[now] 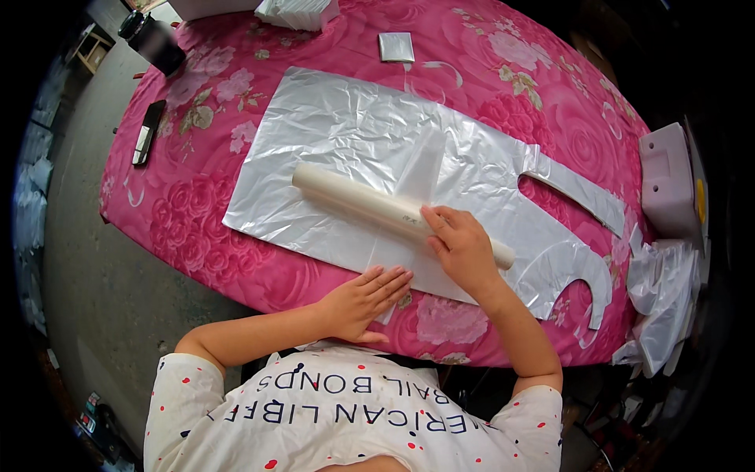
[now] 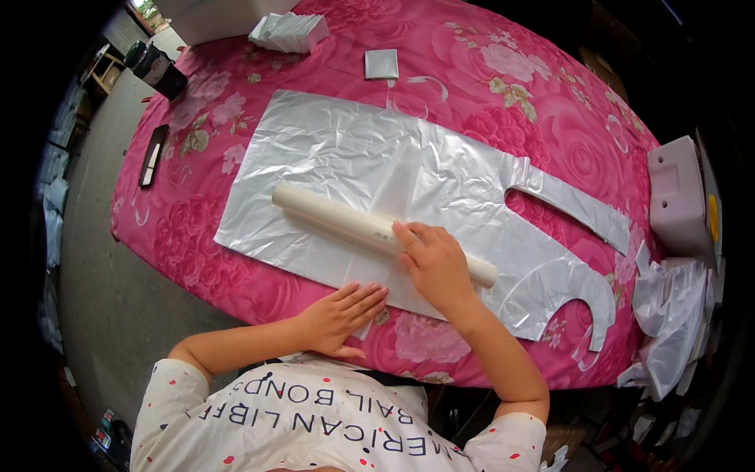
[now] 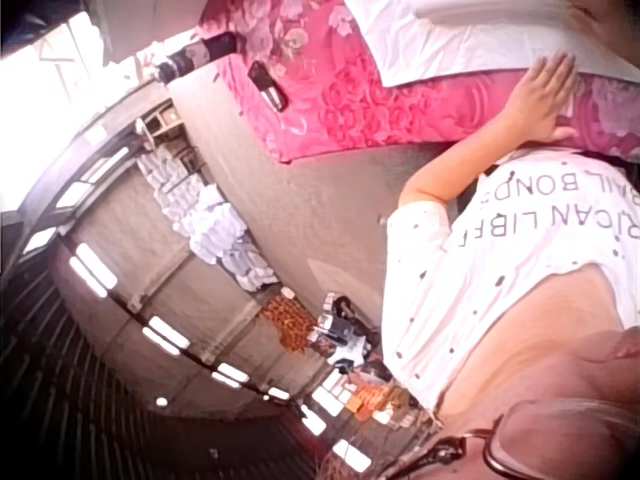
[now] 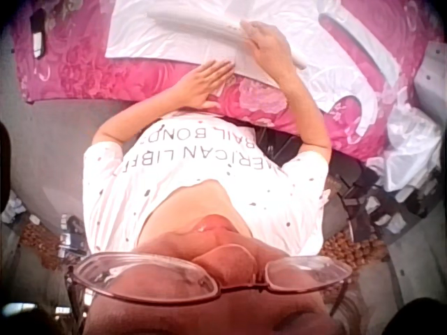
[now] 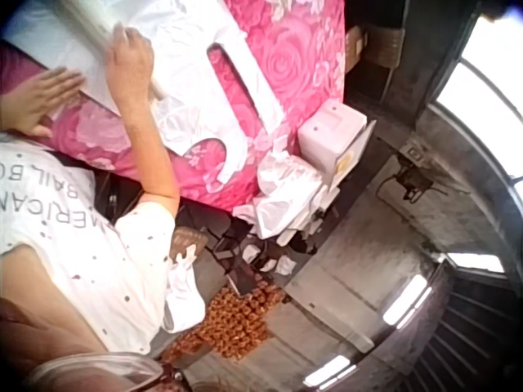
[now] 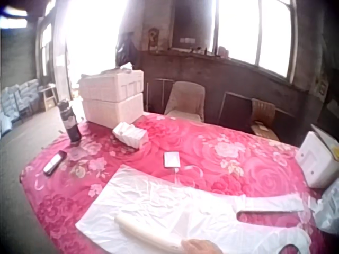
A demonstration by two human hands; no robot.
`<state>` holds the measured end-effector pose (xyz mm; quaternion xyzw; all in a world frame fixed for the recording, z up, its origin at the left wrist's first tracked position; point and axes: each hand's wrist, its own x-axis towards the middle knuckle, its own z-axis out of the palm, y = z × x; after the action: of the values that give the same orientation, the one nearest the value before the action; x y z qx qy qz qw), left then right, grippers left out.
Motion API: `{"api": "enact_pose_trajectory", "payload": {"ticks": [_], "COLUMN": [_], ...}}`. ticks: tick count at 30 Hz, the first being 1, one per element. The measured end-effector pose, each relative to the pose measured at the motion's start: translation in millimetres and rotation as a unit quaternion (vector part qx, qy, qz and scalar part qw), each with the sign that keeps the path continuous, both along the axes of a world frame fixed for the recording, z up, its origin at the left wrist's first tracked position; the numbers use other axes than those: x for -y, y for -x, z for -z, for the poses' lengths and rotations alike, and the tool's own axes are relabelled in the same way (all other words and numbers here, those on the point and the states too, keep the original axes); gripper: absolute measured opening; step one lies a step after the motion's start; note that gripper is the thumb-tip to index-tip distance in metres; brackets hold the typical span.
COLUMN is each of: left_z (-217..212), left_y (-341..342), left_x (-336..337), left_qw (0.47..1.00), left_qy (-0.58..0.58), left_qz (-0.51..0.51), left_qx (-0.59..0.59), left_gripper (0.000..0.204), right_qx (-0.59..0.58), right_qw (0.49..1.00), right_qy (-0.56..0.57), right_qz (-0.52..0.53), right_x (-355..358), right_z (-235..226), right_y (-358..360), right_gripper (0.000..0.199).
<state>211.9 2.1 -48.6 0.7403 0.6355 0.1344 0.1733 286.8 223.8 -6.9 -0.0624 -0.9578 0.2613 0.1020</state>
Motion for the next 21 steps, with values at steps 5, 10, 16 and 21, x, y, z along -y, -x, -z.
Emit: {"api": "enact_pose_trajectory", "payload": {"ticks": [5,10,16,21], "left_z": [-0.9,-6.4,-17.5,-6.2], "left_y": [-4.1,6.0,13.5,12.8], "left_x": [-1.7,-0.1,-35.5,-65.0], "left_qw": [1.000,0.979,0.943,0.930], "left_qy": [-0.001,-0.071,-0.175,-0.174], "left_qz": [0.004,-0.021,-0.256,-0.319], "left_qx": [-0.020,0.188,0.120,0.044], "left_gripper": [0.090,0.080,0.064,0.046], "right_qx": [-0.060,-0.177,0.082,0.108], "right_qw": [0.996,0.961,0.919,0.909], "right_qy": [-0.036,-0.140,0.173,0.122], "right_qz": [0.055,0.158,0.345,0.384], "right_x": [-63.2,-43.6,32.8,51.0], "right_z": [11.0,0.2,6.8,21.5], "right_y": [47.4,54.8,4.6,12.0], "right_gripper": [0.042,0.037,0.034,0.029]}}
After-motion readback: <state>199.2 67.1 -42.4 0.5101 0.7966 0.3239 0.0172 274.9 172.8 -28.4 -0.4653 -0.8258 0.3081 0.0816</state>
